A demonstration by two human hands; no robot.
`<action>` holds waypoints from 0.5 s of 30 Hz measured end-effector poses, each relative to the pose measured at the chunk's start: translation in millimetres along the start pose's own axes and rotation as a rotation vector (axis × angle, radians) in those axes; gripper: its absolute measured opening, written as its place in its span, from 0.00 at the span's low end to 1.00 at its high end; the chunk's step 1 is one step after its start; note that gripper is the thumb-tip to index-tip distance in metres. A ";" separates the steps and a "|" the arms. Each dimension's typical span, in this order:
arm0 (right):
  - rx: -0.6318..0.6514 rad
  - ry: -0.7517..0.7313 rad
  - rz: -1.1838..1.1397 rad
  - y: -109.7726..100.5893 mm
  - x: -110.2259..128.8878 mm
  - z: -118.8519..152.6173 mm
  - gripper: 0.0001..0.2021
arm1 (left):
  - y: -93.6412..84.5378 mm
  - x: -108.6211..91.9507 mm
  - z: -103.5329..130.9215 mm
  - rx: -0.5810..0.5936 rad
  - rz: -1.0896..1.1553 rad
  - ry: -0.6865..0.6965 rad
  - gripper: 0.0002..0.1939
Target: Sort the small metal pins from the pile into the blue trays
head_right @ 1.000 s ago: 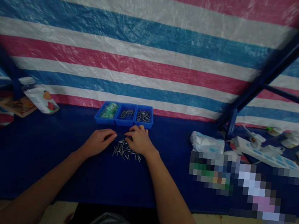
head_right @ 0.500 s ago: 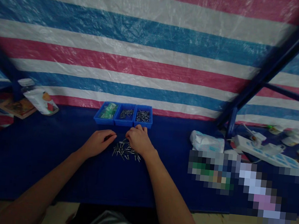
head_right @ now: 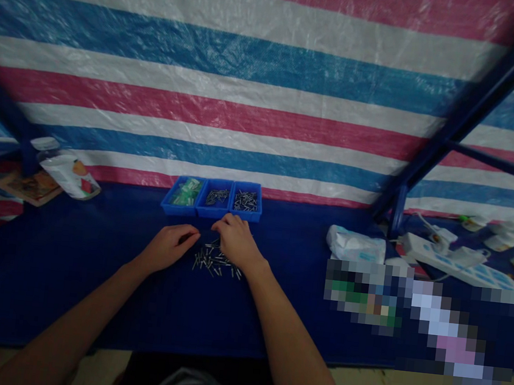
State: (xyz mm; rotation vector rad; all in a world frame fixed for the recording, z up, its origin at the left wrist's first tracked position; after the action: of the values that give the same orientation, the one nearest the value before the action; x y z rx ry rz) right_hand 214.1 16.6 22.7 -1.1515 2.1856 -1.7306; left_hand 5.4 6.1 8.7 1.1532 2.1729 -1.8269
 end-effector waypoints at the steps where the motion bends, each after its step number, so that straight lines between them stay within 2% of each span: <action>1: -0.037 -0.006 -0.064 -0.4 0.4 -0.9 0.14 | -0.3 0.0 0.0 -0.001 -0.005 0.003 0.14; 6: -0.219 0.006 -0.318 -1.3 1.5 -4.8 0.11 | -0.8 1.5 0.0 -0.005 -0.016 0.020 0.15; 11: -0.373 0.093 -0.507 1.3 0.4 -7.0 0.16 | -0.6 1.8 0.6 -0.016 -0.020 0.022 0.14; 15: -0.437 0.212 -0.753 2.5 -1.9 -11.0 0.11 | -0.7 0.7 0.9 0.000 -0.008 -0.001 0.14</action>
State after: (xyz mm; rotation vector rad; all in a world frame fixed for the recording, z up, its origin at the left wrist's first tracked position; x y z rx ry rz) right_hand 208.4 26.5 23.5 -2.2201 2.5328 -1.6819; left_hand 4.1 5.6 8.7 1.1456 2.1801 -1.8307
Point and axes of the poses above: each hand's wrist, its own z-axis away from the middle knuckle, its own y-axis out of the palm, x = y × z, the point moved 1 cm from there along -z, towards the middle knuckle
